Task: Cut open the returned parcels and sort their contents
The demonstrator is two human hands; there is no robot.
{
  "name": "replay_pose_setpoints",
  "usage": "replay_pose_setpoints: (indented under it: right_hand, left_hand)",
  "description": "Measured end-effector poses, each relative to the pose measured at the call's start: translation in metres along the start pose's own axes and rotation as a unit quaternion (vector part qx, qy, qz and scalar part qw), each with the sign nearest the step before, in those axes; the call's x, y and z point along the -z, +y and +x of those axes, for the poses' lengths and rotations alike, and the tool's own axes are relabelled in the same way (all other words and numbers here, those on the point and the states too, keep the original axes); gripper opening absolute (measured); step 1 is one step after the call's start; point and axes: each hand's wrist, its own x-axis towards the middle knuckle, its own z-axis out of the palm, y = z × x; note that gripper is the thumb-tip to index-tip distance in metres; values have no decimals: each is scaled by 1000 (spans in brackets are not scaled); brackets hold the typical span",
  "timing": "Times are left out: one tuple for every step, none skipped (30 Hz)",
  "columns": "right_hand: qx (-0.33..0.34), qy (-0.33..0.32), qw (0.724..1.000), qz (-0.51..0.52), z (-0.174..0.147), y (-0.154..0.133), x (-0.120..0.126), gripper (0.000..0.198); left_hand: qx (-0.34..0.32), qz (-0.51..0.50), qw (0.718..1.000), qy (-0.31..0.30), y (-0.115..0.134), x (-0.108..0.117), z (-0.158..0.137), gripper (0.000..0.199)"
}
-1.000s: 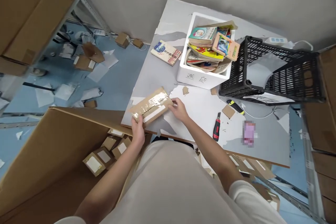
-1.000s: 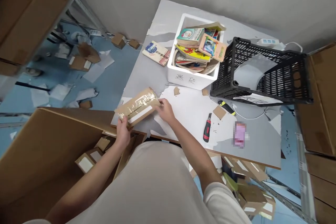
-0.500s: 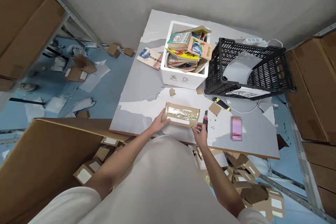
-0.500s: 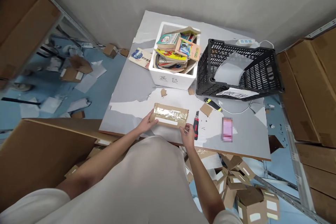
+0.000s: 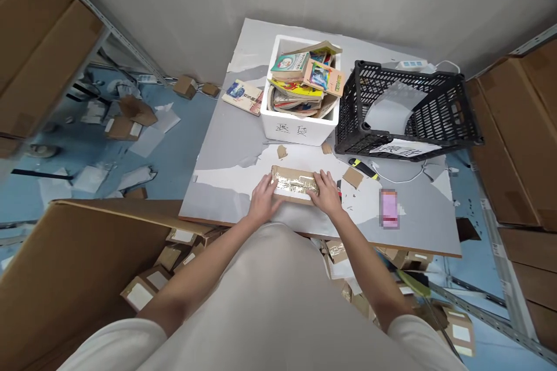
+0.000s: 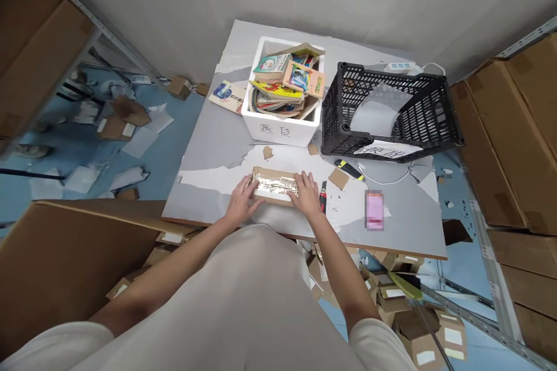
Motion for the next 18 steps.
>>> replay_pose_setpoints:
  right_hand:
    - [-2,-3,1000,5,3,1,-1,64]
    - [-4,-5,1000,13,5,3,-2,65]
    - [-8,-4,1000,24,6,5,-3,67]
    - [-18,0,999,39,6,6,-4,70]
    - [-35,5,998,55,4,8,-6,73]
    - [-55,10,996,74,3,8,-8,77]
    - [-76,13,993,93,0,9,-10,81]
    - [-95,14,989,112,-2,8,-13,86]
    - [-110,16,985,133,-5,8,-16,91]
    - [-122,20,980,155,-8,7,-18,95]
    - [-132,25,975,179,-11,7,-20,99]
    - [-141,29,967,209,-15,6,-20,104]
    - [-150,28,957,245,-19,7,-20,107]
    - [-157,19,945,288,-23,7,-18,110]
    - [-160,3,929,332,-26,9,-16,112]
    - [-156,-17,914,375,-30,10,-13,113]
    - [-148,-36,899,410,-32,12,-10,113]
    - [-140,-46,888,435,-33,13,-7,110]
  left_hand:
    - [-14,4,1000,-21,1,-1,0,55]
    - [-20,5,999,-39,1,-2,0,50]
    - [-22,4,999,-48,0,-3,-1,47]
    - [-20,-1,999,-48,-1,-4,-1,46]
    - [-15,-9,999,-41,-3,-4,-1,47]
    - [-9,-21,999,-33,-5,-5,-2,48]
    - [-2,-35,999,-30,-8,-5,-3,50]
    - [7,-51,998,-32,-10,-6,-5,52]
    - [15,-66,997,-41,-13,-6,-7,54]
    - [20,-79,995,-53,-15,-6,-8,55]
    - [22,-90,994,-63,-17,-6,-9,55]
    - [21,-95,993,-70,-19,-4,-10,55]
    - [18,-97,993,-69,-20,-2,-10,54]
    - [16,-96,993,-63,-19,1,-9,53]
    - [18,-93,994,-51,-18,4,-7,53]
    - [28,-90,995,-33,-16,8,-4,54]
    - [48,-88,995,-10,-13,12,0,57]
    - [75,-89,993,16,-10,16,5,61]
